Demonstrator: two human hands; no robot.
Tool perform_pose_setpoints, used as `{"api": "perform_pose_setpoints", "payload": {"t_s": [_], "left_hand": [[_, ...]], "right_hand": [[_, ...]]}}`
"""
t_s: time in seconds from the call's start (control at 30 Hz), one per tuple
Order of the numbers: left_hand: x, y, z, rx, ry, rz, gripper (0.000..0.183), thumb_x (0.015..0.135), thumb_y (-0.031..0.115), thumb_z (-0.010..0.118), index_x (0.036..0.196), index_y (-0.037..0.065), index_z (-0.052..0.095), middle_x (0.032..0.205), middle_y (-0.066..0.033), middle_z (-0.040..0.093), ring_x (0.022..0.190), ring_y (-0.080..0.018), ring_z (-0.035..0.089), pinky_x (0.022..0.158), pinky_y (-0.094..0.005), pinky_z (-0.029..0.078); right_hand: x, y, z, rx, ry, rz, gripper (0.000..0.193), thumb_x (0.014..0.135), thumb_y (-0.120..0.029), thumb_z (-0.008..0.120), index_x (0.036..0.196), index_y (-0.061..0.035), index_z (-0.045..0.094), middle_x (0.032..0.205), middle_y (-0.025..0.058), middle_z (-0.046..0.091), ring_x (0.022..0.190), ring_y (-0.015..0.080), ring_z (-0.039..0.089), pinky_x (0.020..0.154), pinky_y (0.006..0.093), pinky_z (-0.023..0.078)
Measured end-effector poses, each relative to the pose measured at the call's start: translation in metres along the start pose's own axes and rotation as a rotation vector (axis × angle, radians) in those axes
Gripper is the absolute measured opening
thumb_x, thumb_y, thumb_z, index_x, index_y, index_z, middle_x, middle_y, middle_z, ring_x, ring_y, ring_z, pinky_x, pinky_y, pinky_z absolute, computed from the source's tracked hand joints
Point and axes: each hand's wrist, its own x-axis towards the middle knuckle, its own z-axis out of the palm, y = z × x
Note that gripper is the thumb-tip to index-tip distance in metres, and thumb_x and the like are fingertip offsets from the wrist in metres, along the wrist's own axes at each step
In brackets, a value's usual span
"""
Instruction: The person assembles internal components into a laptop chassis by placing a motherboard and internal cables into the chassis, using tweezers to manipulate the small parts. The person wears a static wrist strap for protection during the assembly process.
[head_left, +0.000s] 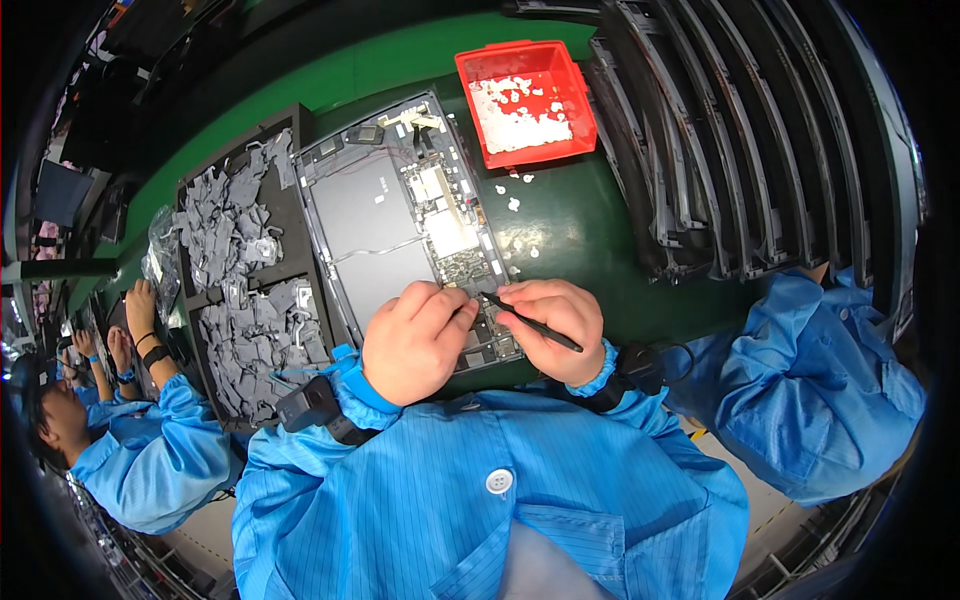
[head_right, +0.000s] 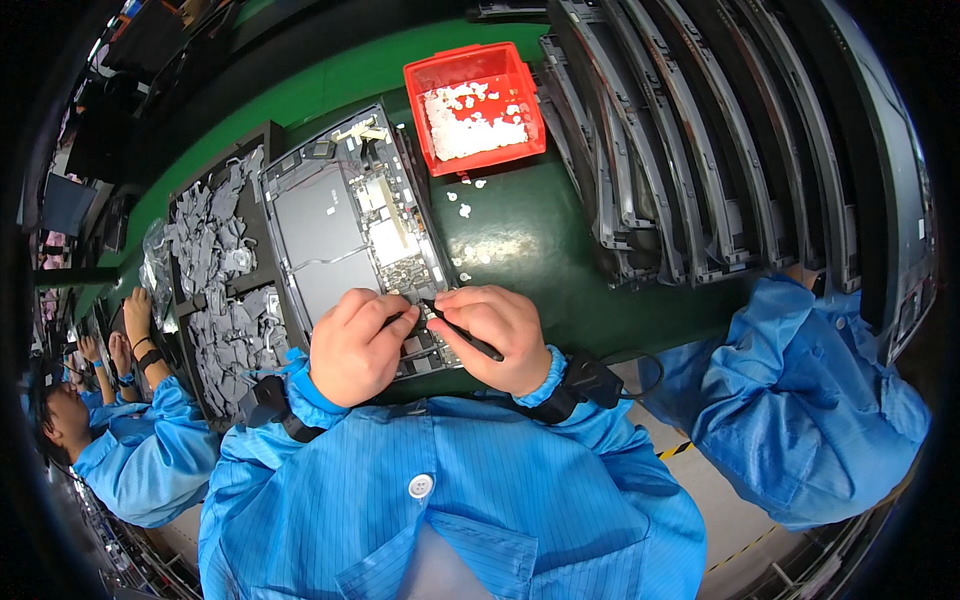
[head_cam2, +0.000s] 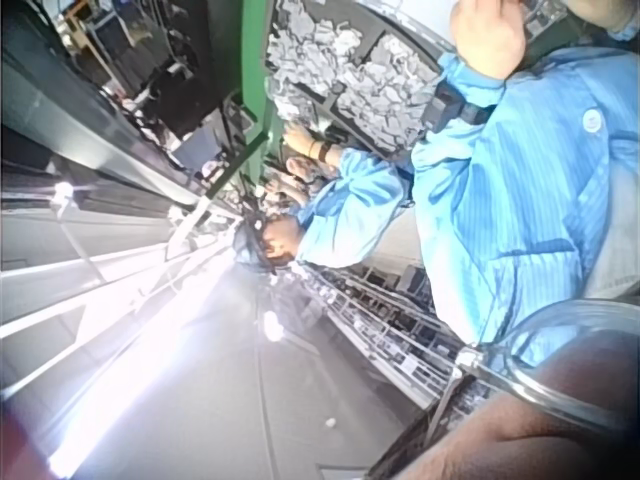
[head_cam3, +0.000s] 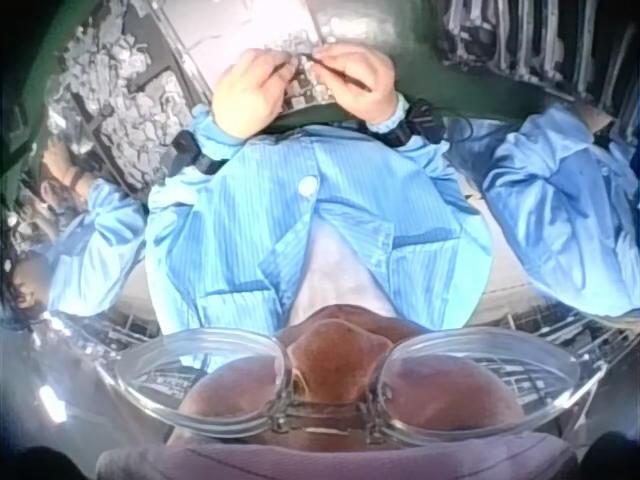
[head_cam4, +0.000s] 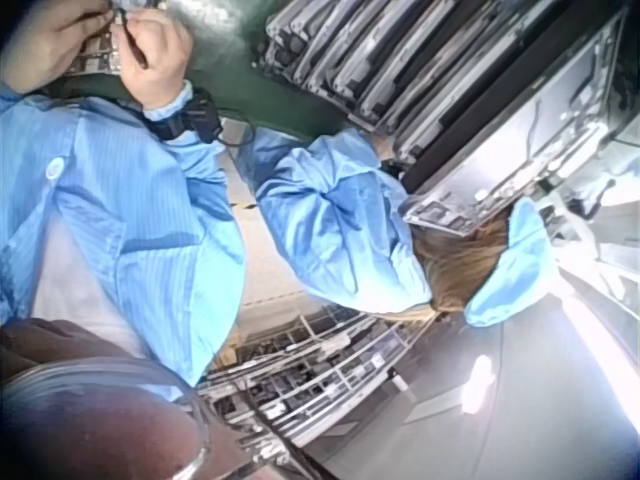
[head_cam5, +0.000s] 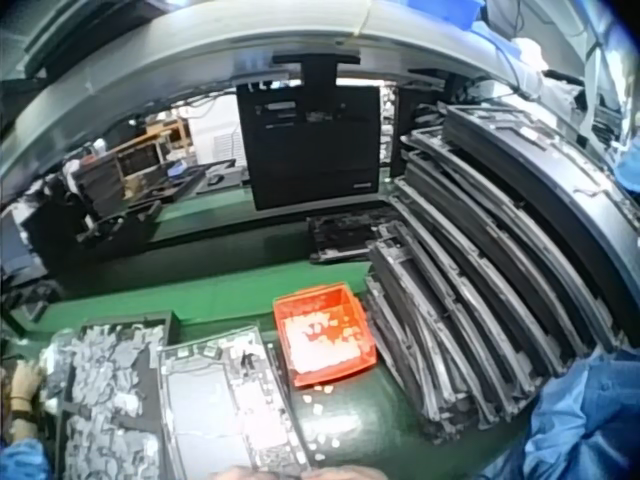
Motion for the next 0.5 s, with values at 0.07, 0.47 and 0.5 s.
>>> {"api": "perform_pose_setpoints", "payload": {"t_s": [0.07, 0.47, 0.5], "left_hand": [[0.001, -0.003, 0.003, -0.006, 0.011, -0.019, 0.034, 0.054, 0.002, 0.059, 0.088, 0.003, 0.064, 0.088, -0.0036, 0.059, 0.075, -0.0204, 0.054, 0.058, -0.0298, 0.048], [0.003, 0.002, 0.003, 0.168, -0.070, 0.076, 0.039, 0.057, 0.012, 0.060, 0.094, 0.002, 0.064, 0.096, -0.0046, 0.060, 0.076, -0.0180, 0.055, 0.060, -0.0285, 0.048], [0.003, 0.002, 0.003, 0.159, -0.052, 0.069, 0.039, 0.056, 0.012, 0.060, 0.094, 0.002, 0.064, 0.095, -0.0044, 0.061, 0.076, -0.0179, 0.055, 0.060, -0.0285, 0.048]], "right_hand": [[0.001, 0.000, 0.000, -0.024, -0.025, -0.041, 0.022, 0.063, 0.005, 0.073, 0.076, -0.0003, 0.056, 0.083, 0.0124, 0.063, 0.075, 0.0252, 0.065, 0.062, 0.0309, 0.052], [-0.018, 0.005, 0.003, 0.308, 0.279, 0.240, 0.023, 0.067, 0.009, 0.070, 0.077, 0.0017, 0.051, 0.083, 0.0172, 0.063, 0.080, 0.0266, 0.065, 0.069, 0.0335, 0.053], [-0.018, 0.004, 0.002, 0.267, 0.220, 0.207, 0.023, 0.067, 0.009, 0.070, 0.078, 0.0018, 0.052, 0.083, 0.0171, 0.063, 0.080, 0.0267, 0.065, 0.069, 0.0337, 0.053]]}}
